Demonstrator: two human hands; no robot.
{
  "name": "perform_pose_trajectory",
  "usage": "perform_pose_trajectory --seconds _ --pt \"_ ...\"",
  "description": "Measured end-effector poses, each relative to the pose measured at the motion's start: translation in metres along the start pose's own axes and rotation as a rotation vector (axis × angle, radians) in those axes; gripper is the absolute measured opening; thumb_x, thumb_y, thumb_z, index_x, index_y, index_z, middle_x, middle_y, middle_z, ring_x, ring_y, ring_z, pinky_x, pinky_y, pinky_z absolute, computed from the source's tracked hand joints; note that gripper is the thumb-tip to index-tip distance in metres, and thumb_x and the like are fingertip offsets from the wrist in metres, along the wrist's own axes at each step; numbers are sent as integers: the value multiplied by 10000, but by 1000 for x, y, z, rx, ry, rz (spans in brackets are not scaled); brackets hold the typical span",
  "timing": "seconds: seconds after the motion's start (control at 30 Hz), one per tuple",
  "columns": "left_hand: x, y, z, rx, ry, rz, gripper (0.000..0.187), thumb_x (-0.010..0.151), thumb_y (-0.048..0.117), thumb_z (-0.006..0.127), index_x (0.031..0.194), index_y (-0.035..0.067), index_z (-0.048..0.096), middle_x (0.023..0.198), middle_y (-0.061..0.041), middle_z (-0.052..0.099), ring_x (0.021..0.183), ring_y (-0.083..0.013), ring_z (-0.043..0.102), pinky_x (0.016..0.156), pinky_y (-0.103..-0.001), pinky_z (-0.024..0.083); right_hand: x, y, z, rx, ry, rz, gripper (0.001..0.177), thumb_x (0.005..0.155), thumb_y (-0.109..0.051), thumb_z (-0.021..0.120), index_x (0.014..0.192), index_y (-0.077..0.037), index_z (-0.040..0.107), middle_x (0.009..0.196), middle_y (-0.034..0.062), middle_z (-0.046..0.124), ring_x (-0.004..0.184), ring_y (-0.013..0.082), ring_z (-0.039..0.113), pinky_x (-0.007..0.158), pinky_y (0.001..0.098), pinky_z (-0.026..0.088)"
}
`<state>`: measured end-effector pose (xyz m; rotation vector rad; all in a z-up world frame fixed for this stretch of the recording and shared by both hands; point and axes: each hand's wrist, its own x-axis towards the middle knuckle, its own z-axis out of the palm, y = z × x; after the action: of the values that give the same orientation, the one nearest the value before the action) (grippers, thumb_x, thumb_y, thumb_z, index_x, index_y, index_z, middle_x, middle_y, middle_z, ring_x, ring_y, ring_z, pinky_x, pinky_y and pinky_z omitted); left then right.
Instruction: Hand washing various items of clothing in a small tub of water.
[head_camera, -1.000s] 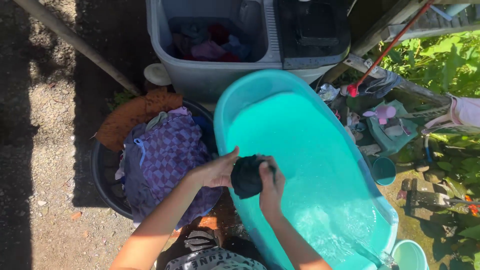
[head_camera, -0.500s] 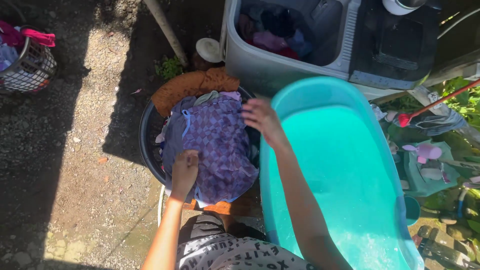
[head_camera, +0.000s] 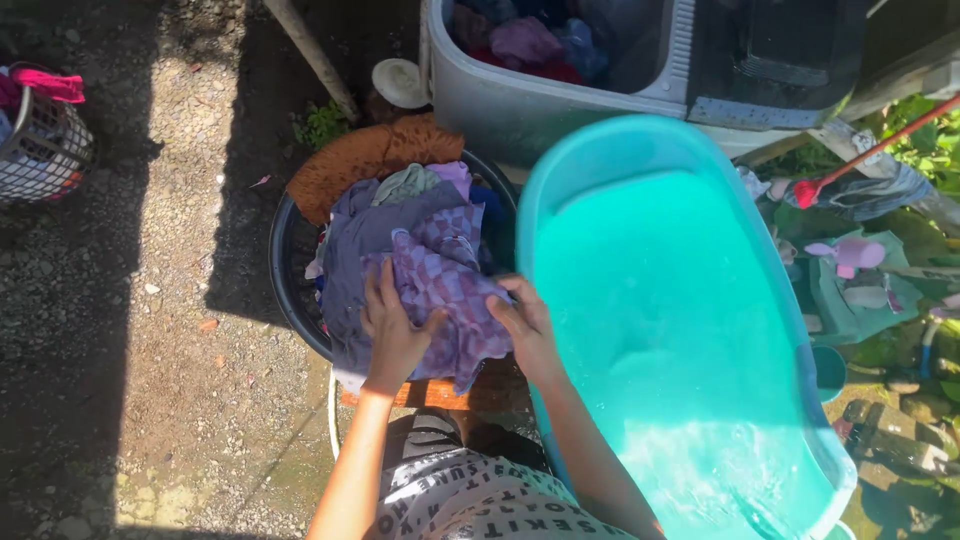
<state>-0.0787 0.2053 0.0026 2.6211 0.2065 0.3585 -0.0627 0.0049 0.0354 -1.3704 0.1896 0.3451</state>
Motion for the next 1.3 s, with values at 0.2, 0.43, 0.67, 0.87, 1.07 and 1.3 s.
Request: perform_pose_trajectory --seconds 0.2,0.43,0.67,0.87,1.07,1.3 --pt "11 88 -24 -762 -447 210 313 852 -4 745 1150 44 661 1063 -119 689 946 -290 701 811 -339 544 -101 -67 -101 -313 482 -517 118 1019 -28 655 1134 -4 643 1218 76 631 1125 155 595 986 272 470" --pt "-16 209 -26 -1028 -408 537 428 824 11 732 1236 70 636 1256 -111 622 1156 -297 678 950 -373 569 -192 -83 -162 -1076 1220 -675 271 982 14 733 1222 -38 619 1253 174 628 1154 267 616 1034 358 495" --pt "-84 204 94 -267 -904 682 883 852 314 807 1592 222 333 1665 -251 113 1335 -536 381 1040 -636 400 -178 88 -211 -1007 784 -7 851 842 -356 821 1552 -104 424 1530 385 202 1424 569 331 1116 575 396" --pt "-125 177 183 149 -956 752 885 795 313 794 1566 304 360 1632 -151 209 1443 -477 322 1086 -661 355 -127 175 -221 -899 804 -12 697 823 -302 791 1412 -58 511 1484 469 265 1238 643 472 978 545 483" --pt "-104 190 179 -133 -1123 401 467 900 419 675 1296 178 624 1446 -115 521 1272 -386 578 1105 -613 427 -85 226 -252 -290 978 44 365 847 -36 598 1190 29 704 1063 226 691 961 366 633 824 433 482" --pt "-28 201 143 -993 -921 -629 752 898 551 520 1535 213 306 1560 -56 341 1332 -271 429 969 -570 435 -135 54 -166 108 1029 -454 295 772 7 465 985 44 666 1181 75 655 1050 149 589 934 302 437"
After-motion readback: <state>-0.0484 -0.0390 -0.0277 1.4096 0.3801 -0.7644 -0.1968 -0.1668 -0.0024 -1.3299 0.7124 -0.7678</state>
